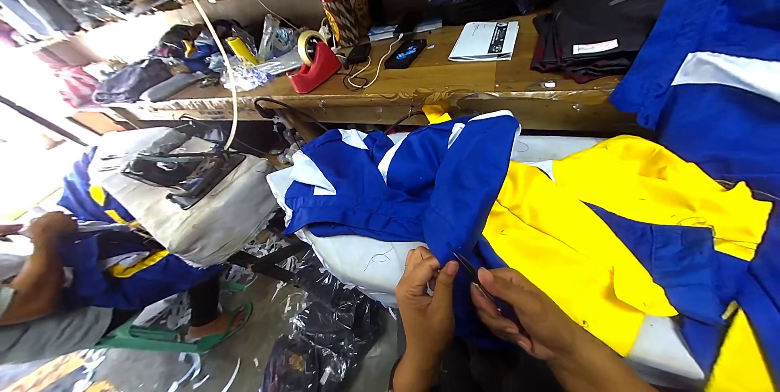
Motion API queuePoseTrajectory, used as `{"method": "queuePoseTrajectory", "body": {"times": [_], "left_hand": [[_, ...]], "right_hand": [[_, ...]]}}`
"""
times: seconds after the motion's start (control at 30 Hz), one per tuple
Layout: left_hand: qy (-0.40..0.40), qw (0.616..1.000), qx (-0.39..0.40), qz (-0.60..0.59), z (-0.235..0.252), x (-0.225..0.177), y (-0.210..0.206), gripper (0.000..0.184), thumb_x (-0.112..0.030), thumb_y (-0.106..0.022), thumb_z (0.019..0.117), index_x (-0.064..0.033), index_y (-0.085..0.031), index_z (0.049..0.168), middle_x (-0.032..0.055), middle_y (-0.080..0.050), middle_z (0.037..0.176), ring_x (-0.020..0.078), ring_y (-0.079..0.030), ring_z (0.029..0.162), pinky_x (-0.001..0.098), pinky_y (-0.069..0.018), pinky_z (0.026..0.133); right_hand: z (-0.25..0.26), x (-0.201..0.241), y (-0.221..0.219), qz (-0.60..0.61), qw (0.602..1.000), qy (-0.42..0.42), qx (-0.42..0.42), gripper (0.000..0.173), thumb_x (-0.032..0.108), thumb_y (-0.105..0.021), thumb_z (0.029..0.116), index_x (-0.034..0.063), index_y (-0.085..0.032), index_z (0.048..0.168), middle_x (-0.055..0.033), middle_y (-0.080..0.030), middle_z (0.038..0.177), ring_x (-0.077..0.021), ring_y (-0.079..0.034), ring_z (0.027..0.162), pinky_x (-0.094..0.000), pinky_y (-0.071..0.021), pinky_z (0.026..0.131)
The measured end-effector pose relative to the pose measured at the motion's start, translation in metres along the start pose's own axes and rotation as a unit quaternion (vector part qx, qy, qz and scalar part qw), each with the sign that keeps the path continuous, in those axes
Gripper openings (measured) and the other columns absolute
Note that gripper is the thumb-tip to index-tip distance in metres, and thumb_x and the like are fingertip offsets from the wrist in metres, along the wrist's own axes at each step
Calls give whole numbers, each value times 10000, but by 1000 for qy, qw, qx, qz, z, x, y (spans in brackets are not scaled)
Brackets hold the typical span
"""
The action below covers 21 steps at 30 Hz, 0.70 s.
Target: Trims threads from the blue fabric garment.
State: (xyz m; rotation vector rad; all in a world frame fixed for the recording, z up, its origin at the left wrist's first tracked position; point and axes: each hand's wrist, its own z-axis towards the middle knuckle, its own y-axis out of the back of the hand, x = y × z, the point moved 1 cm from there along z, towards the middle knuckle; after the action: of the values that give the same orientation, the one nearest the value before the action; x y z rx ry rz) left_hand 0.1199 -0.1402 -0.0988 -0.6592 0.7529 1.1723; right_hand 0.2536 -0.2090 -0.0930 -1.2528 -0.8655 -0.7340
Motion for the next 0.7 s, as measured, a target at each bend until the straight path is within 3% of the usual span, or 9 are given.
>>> {"method": "queuePoseTrajectory", "body": {"times": [0.23,0.47,0.6,0.7], "left_hand": [[-48,997,12,57,3,0,5,169,-159,-676,959,-70,-712,820,-50,-583,789,15,-537,825,164,-426,757],[33,998,-11,-55,0,0,0,148,-102,-630,993,-32,-727,907,-24,-646,889,24,-589,840,172,-503,764],[75,994,-14,-83,-4,-4,-2,152,-90,-634,989,-7,-738,916,2,-686,888,43,-637,828,197,-548,781],[36,998,-30,-39,-7,-5,-5,143,-85,-651,969,-19,-733,873,-16,-658,851,21,-612,804,161,-524,731]], "right_hand": [[5,-1,3,-26,1000,-8,-7,456,378,-526,1059,206,-527,637,141,-377,518,76,-344,410,-97,-258,380],[8,-7,4,65,996,-27,62,422,486,-529,1048,182,-576,760,130,-427,575,69,-399,432,-92,-323,391],[7,-12,7,-104,992,76,5,415,454,-518,1061,199,-537,735,144,-386,570,82,-359,453,-91,-293,416],[8,-15,9,-177,974,139,-22,420,432,-534,1061,185,-514,722,133,-375,575,75,-353,473,-100,-289,438]]}}
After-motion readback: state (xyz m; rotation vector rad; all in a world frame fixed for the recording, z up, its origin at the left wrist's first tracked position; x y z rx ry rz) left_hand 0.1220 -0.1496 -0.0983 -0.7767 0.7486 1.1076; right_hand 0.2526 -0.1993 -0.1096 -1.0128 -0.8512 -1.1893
